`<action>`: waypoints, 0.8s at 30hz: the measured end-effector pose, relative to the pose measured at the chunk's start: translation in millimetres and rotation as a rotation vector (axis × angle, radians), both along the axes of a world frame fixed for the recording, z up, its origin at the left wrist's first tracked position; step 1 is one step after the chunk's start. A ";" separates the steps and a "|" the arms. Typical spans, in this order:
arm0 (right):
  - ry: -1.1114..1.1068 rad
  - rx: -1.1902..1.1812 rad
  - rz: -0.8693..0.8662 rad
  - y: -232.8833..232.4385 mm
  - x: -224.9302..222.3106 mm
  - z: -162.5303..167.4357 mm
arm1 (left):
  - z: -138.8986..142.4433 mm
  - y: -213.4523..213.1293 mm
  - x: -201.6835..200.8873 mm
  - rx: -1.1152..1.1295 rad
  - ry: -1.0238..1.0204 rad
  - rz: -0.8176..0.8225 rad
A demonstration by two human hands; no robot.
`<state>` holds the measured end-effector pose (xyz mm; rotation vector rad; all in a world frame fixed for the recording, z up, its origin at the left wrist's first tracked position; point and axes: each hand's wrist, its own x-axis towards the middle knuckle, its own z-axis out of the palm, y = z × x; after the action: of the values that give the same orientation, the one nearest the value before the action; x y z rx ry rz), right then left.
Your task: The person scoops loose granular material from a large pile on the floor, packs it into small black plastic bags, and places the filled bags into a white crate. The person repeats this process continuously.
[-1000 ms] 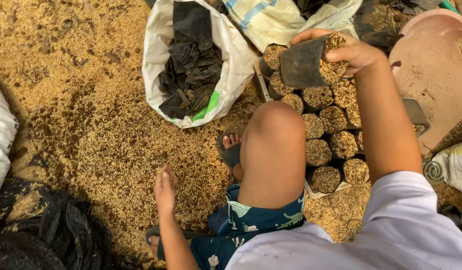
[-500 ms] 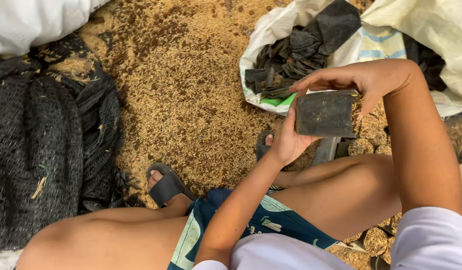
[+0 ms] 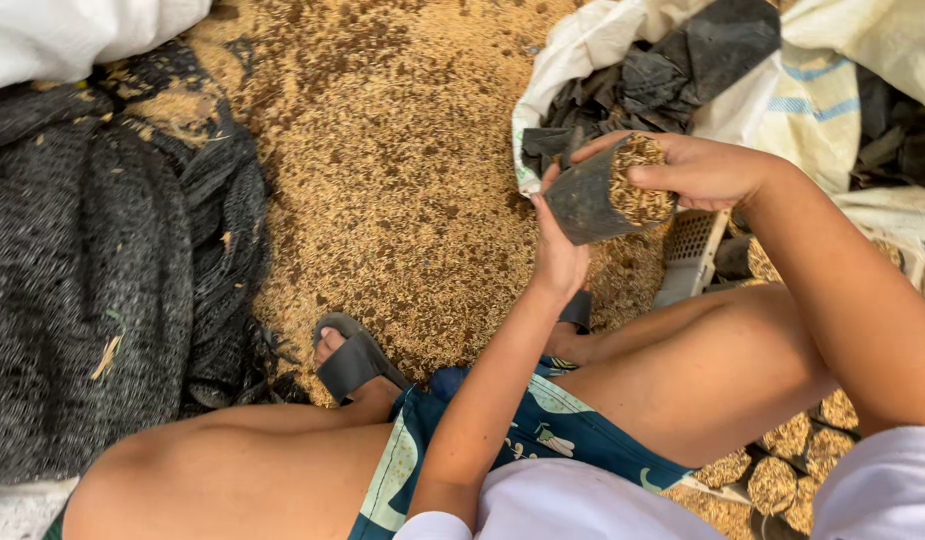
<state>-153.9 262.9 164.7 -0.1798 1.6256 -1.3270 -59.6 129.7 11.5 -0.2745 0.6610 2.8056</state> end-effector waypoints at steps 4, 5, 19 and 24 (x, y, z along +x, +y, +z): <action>0.527 0.196 0.124 67.0 5.9 -7.1 | -33.8 14.4 -1.1 -0.561 -0.086 -0.226; 0.583 0.197 0.092 94.7 10.2 -6.2 | -44.8 13.2 -0.9 -0.803 -0.052 -0.290; 0.415 0.788 -0.600 384.0 166.4 -82.2 | -175.9 -229.9 52.9 -0.816 -0.549 0.374; 0.037 0.627 -0.911 398.5 175.9 -98.3 | -170.2 -223.7 60.4 -0.952 -0.491 0.364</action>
<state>22.0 661.4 66.4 1.0230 2.1714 -1.3425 0.8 -94.1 -158.6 -1.2926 1.8851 2.3041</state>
